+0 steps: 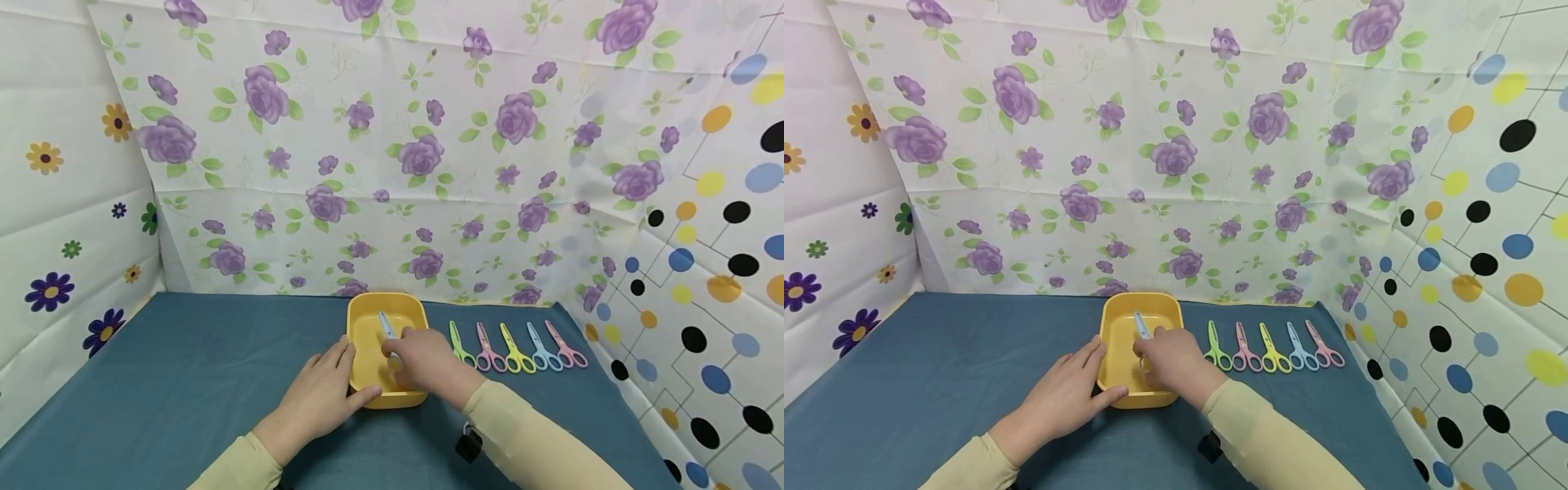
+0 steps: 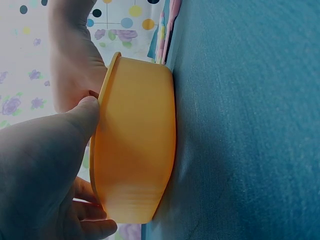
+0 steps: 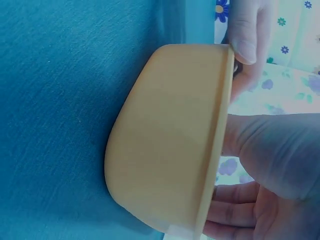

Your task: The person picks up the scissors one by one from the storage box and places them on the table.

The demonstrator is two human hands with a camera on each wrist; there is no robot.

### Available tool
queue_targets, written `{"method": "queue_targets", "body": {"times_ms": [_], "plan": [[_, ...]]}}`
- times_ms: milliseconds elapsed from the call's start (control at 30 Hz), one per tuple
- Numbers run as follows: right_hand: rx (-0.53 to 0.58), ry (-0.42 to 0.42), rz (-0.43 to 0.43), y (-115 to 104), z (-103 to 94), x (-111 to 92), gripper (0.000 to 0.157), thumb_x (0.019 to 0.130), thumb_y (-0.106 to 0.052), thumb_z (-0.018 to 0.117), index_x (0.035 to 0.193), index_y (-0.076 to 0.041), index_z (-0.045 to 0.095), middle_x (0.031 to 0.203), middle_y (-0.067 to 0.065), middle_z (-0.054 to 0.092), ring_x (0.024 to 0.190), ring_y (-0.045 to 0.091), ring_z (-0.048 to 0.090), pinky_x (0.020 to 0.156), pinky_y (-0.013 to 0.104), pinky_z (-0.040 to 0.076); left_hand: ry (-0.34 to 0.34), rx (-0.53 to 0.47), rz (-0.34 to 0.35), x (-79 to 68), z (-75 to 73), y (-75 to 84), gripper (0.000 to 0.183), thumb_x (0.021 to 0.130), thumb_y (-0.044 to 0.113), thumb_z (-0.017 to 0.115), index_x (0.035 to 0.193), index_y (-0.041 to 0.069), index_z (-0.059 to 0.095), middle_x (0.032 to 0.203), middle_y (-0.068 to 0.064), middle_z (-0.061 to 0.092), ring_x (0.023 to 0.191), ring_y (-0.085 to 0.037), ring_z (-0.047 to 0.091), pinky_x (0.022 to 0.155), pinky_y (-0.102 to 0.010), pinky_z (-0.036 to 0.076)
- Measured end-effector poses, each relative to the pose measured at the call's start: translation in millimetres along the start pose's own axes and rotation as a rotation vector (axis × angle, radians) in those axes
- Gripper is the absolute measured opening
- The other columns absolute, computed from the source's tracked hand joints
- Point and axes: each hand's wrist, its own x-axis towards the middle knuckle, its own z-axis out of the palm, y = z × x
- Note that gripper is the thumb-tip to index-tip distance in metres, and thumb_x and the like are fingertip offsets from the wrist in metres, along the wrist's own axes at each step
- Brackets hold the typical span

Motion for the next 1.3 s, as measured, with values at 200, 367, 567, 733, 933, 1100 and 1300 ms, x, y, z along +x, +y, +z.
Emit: {"method": "queue_targets", "body": {"times_ms": [200,367,567,733,933,1100,1300], "plan": [[0.025,0.018,0.047,3,-4.7,-8,0.045,0.091,-0.034,0.092,0.133,-0.029,0.078,0.101,0.003,0.065,0.07,0.019,0.054,0.065,0.033,0.052,0.004,0.001,0.003,0.0,-0.4,0.3,0.103,0.103,0.077,0.06,0.166,-0.004,0.045,0.174,-0.024,0.038,0.157,-0.04,0.044,0.124,-0.065,0.039],[0.056,0.057,0.043,9,-5.6,-17,0.046,0.09,-0.032,0.093,0.133,-0.027,0.079,0.104,0.004,0.068,0.075,0.019,0.056,0.069,0.035,0.055,0.01,0.002,0.007,-1.4,-1.3,1.5,0.101,0.103,0.074,0.062,0.165,-0.005,0.046,0.173,-0.024,0.039,0.157,-0.039,0.045,0.123,-0.064,0.04],[0.072,0.132,0.013,18,-7.4,-32,0.043,0.089,-0.03,0.096,0.129,-0.025,0.079,0.108,0.005,0.069,0.078,0.018,0.058,0.069,0.035,0.057,0.016,0.014,0.014,-2.2,-1.5,2.8,0.101,0.104,0.073,0.061,0.165,-0.006,0.046,0.172,-0.025,0.04,0.156,-0.039,0.046,0.123,-0.064,0.041],[0.074,0.193,-0.004,20,-12.6,-43,0.042,0.09,-0.029,0.096,0.128,-0.026,0.078,0.113,0.004,0.071,0.081,0.018,0.063,0.073,0.037,0.059,0.016,0.006,0.014,-1.8,-1.0,2.0,0.101,0.104,0.073,0.062,0.165,-0.006,0.045,0.172,-0.025,0.039,0.155,-0.04,0.046,0.122,-0.064,0.041],[0.081,0.238,-0.025,21,-19.0,-53,0.042,0.09,-0.028,0.096,0.128,-0.025,0.079,0.113,0.004,0.072,0.079,0.018,0.063,0.07,0.035,0.059,0.006,-0.002,0.002,-1.6,-0.2,1.6,0.102,0.104,0.074,0.061,0.166,-0.005,0.044,0.173,-0.025,0.038,0.156,-0.04,0.045,0.123,-0.064,0.041],[0.072,0.26,-0.014,26,-20.0,-63,0.041,0.089,-0.028,0.096,0.127,-0.027,0.079,0.114,0.003,0.072,0.076,0.014,0.059,0.065,0.031,0.055,0.017,-0.001,0.013,-1.8,0.0,1.9,0.101,0.104,0.073,0.062,0.165,-0.006,0.045,0.173,-0.025,0.039,0.156,-0.04,0.045,0.122,-0.064,0.041],[0.086,0.269,0.014,33,-20.7,-76,0.04,0.088,-0.028,0.097,0.124,-0.027,0.079,0.109,-0.001,0.07,0.077,0.012,0.059,0.062,0.03,0.053,0.023,0.004,0.02,-1.8,0.1,1.3,0.101,0.104,0.072,0.062,0.165,-0.006,0.045,0.172,-0.026,0.04,0.155,-0.04,0.046,0.122,-0.064,0.042]]}}
